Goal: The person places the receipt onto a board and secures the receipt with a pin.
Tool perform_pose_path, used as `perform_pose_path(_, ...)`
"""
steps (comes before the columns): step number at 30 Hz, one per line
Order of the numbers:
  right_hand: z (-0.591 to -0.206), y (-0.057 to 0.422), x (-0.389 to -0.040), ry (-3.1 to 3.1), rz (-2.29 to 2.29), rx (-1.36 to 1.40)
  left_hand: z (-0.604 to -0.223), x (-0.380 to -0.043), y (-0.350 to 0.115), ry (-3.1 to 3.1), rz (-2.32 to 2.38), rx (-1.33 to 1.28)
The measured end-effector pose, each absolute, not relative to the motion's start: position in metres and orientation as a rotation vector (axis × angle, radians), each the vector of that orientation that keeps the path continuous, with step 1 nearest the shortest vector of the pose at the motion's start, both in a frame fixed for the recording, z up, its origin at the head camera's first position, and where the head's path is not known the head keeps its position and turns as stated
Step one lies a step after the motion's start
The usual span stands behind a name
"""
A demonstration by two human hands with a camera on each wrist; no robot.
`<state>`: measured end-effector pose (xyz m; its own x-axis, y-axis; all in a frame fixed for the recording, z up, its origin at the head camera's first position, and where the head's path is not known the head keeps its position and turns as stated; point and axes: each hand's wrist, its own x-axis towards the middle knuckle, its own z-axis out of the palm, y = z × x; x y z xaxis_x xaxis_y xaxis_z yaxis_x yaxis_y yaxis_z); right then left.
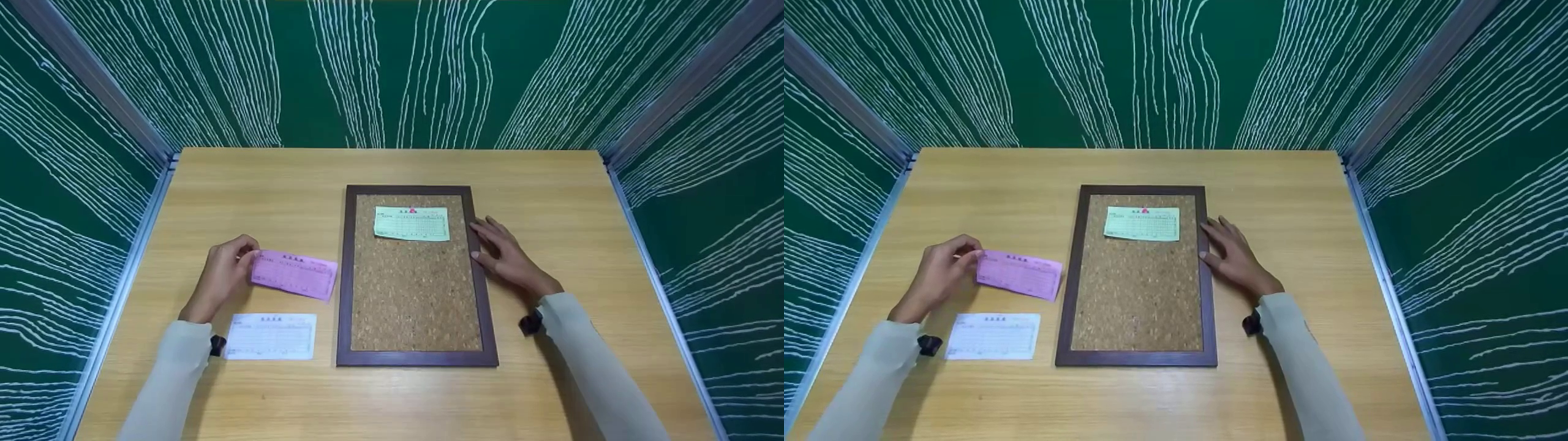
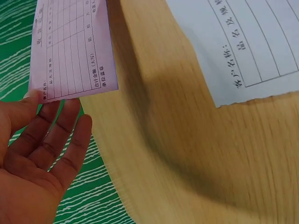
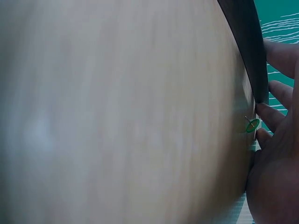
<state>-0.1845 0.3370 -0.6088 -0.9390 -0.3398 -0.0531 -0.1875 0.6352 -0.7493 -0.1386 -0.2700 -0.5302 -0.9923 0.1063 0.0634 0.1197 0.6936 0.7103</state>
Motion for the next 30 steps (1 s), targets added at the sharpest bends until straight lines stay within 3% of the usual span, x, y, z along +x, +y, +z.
perform_pose_path(30,-0.604,0.338,-0.181,2.641,-1.172,-0.412,-0.515,-0.143,-0.260,-2.806,-1.179,-0.229)
